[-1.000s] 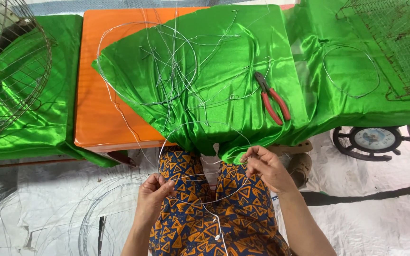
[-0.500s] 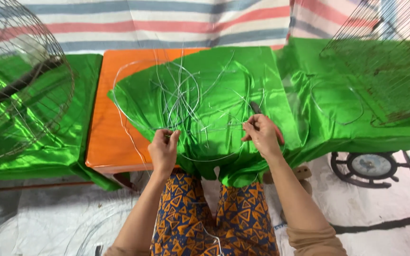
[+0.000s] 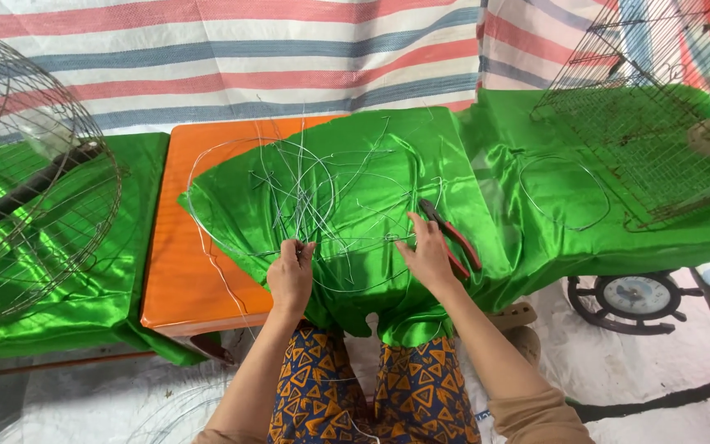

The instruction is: The person sits on the floor and assembles a wire cage by bending and twisting metal wires into circular frames. They use pliers to secure connections and repeatedly adjust the wire loops to form a structured shape.

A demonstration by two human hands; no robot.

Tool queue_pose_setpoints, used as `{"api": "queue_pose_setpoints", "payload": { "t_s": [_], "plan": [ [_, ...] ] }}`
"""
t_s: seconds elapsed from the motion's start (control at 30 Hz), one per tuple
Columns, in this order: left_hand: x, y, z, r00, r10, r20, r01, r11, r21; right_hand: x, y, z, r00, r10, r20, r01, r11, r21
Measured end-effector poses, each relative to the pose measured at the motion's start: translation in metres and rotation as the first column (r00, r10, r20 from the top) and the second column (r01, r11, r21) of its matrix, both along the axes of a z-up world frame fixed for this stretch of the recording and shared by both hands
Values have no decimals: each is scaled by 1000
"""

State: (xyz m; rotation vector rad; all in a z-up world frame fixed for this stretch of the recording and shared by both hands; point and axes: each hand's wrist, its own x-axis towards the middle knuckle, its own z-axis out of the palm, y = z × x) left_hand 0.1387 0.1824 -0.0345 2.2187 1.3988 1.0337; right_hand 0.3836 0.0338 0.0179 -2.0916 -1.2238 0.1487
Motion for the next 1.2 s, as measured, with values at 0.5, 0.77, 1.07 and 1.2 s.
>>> {"api": "queue_pose_setpoints", "payload": {
  "t_s": [0.5,0.77,1.07,1.2],
  "plan": [
    [3,9,-11,999,-6,-36,11,990,142,12,42,-16,944,323,-59,-291,906,307],
    [4,11,-10,999,-12,-30,16,994,113,20,47,-27,924,362,124,-382,888,256],
    [5,8,-12,999,-8,-42,11,998,60,20,52,-38,912,394,116,-410,873,262],
    [4,9,-12,999,-12,-41,14,998,54,18,50,-30,904,401,149,-426,873,237]
  ]
}}
